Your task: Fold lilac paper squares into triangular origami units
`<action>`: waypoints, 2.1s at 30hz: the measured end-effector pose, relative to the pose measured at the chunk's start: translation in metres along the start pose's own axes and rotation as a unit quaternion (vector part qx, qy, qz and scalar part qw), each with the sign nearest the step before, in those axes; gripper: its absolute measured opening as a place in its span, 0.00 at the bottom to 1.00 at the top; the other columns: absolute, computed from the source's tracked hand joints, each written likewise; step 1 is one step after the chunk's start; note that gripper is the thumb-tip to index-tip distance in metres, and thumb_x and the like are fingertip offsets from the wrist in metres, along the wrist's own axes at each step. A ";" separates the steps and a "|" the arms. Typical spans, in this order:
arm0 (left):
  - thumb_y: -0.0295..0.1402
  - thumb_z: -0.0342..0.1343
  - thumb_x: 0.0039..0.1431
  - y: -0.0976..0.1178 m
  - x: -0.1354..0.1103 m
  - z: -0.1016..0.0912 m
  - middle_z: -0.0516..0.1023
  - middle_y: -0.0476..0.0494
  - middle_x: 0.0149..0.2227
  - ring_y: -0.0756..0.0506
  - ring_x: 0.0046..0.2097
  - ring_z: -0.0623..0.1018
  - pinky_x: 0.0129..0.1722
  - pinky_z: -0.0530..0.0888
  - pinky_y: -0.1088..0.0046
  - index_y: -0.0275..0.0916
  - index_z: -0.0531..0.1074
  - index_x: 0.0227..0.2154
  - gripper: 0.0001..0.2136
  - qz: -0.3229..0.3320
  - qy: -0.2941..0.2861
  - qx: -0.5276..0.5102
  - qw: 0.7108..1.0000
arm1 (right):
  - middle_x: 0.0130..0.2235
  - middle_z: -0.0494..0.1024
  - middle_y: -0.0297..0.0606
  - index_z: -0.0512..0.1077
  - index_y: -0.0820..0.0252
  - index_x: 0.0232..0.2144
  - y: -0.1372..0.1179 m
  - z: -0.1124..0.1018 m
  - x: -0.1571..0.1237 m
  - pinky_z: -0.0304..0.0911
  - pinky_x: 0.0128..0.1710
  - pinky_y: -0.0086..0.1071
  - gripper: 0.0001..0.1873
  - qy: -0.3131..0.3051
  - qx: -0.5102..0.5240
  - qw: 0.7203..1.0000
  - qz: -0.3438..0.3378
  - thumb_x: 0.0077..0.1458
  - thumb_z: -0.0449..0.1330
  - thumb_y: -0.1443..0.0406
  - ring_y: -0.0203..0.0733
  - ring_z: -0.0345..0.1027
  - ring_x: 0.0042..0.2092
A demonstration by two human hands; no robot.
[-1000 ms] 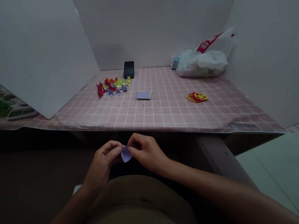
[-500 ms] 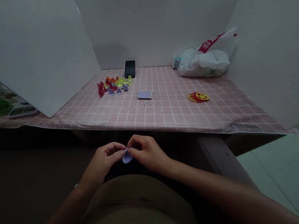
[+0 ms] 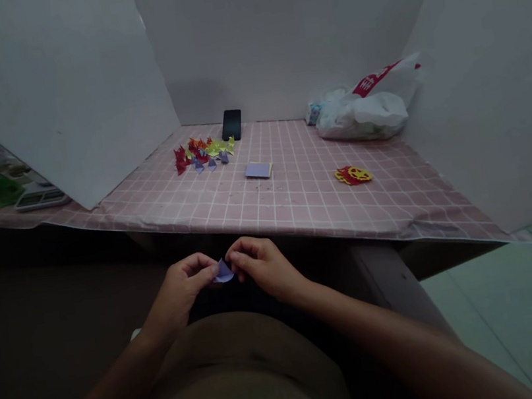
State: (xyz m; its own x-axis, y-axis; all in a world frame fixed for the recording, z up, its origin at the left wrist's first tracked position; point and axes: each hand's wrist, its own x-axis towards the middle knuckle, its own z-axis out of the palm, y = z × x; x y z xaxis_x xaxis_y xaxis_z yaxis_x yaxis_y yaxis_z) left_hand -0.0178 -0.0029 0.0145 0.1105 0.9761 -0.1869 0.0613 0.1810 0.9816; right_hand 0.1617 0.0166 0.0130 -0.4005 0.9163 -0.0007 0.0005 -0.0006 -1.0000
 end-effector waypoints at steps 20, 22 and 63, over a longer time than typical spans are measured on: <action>0.36 0.62 0.53 -0.001 -0.004 0.004 0.76 0.49 0.27 0.49 0.31 0.73 0.33 0.68 0.73 0.36 0.77 0.28 0.07 0.043 0.010 0.042 0.998 | 0.24 0.70 0.29 0.70 0.61 0.26 0.006 0.003 0.000 0.56 0.26 0.29 0.09 0.001 -0.005 1.000 0.021 0.50 0.64 0.62 0.32 0.61 0.25; 0.35 0.61 0.53 -0.002 -0.003 0.005 0.76 0.49 0.26 0.49 0.30 0.73 0.32 0.68 0.73 0.36 0.77 0.27 0.07 0.044 0.010 0.043 0.998 | 0.24 0.70 0.29 0.70 0.61 0.26 0.005 0.003 0.000 0.55 0.26 0.29 0.09 0.001 -0.003 1.000 0.024 0.51 0.64 0.61 0.32 0.61 0.25; 0.34 0.59 0.54 0.003 -0.004 0.006 0.73 0.50 0.25 0.49 0.29 0.71 0.31 0.68 0.74 0.37 0.75 0.26 0.06 0.072 0.006 0.062 0.995 | 0.23 0.67 0.28 0.70 0.62 0.27 0.010 0.002 0.002 0.50 0.25 0.27 0.09 -0.040 -0.012 0.998 0.041 0.51 0.63 0.62 0.31 0.56 0.24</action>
State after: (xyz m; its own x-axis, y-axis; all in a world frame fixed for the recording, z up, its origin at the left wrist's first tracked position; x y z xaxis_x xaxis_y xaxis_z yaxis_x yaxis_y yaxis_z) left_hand -0.0126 -0.0065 0.0177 0.1143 0.9925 -0.0440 0.1681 0.0244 0.9855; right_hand 0.1595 0.0173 0.0033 -0.4697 0.8788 -0.0842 0.0586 -0.0641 -0.9962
